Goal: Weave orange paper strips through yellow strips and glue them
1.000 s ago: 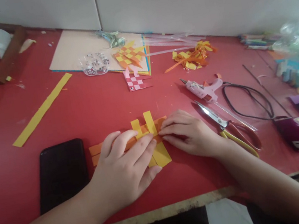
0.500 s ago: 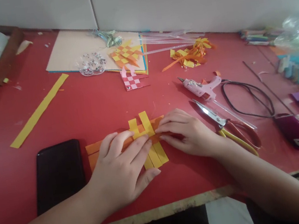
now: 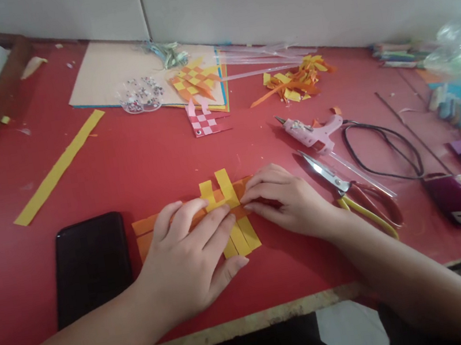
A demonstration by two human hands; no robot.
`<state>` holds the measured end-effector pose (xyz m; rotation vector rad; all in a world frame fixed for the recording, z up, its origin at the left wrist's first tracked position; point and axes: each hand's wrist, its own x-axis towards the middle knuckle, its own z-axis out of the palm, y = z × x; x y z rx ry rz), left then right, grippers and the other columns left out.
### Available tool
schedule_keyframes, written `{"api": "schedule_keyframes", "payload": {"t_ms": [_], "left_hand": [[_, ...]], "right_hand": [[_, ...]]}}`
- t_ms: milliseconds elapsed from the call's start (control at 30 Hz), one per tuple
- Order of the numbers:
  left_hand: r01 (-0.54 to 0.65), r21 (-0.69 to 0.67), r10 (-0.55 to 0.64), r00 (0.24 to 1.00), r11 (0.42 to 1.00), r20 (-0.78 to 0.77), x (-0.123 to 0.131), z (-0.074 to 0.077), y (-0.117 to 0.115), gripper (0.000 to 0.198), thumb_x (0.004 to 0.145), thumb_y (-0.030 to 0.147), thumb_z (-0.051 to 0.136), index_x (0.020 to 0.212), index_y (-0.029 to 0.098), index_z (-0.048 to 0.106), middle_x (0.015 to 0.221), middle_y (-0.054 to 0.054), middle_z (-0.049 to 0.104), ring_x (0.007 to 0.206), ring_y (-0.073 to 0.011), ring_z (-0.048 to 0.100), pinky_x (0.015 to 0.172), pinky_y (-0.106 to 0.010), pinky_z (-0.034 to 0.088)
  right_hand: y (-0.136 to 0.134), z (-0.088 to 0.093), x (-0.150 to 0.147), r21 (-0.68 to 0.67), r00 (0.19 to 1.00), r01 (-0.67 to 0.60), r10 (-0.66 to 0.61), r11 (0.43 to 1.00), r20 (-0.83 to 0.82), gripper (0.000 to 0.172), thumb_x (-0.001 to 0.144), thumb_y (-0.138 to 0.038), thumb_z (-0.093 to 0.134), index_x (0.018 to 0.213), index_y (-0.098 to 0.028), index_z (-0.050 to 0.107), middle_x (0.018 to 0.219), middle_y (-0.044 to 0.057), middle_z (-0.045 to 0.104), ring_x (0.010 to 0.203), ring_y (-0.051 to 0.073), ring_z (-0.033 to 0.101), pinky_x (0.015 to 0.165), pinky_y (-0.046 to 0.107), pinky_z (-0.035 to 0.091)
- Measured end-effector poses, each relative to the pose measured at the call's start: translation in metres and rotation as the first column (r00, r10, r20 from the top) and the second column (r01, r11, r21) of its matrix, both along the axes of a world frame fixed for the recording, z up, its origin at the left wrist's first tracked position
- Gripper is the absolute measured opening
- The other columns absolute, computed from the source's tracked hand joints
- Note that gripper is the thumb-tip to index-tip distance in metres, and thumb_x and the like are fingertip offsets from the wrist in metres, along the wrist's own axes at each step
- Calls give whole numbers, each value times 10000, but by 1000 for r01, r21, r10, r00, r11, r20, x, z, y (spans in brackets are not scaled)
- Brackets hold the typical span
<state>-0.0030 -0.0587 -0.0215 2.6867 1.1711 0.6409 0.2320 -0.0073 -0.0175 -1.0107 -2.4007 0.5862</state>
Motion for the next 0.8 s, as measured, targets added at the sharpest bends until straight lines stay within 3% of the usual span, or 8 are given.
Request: {"api": "schedule_keyframes", "payload": {"t_ms": [467,567,700,800], "left_hand": [[-4,7,4,1000,1000,6,-1,0,-2,421,946,449,460,1209,186,658,1263,-57,661,1169,-335,498,999,-524,314],[-7,1,7,1000,1000,11,0,0,-1,427,949,450,453,1197,172,663,1265,-59,660,1170,-339,498,1001,-524,313],[1,-7,-1,1000,1000,13,-1,1,-1,436,949,461,452,1194,167,662,1270,-66,655,1171,-340,493,998,-518,319],[0,-13,0,1000,1000,20,-1,2,-1,418,940,448,476,1197,175,662,1256,-72,660,1172,-345,496,995,-530,322]], "right_hand": [[-2,3,-5,-76,998,63,-63,995,3,109,852,-123,577,899,-211,620,899,40,650,871,184,586,808,346,487],[-5,6,-9,-81,991,134,-133,988,11,223,815,-111,575,1015,-206,561,968,54,654,929,209,594,851,380,488],[-9,5,-14,-66,987,160,-158,985,26,420,836,-139,558,1237,-211,457,1210,106,609,1146,271,543,963,468,443],[-9,3,-15,-91,983,177,-181,980,-33,518,874,-179,555,1355,-229,369,1173,95,629,1119,267,575,982,490,429]]}}
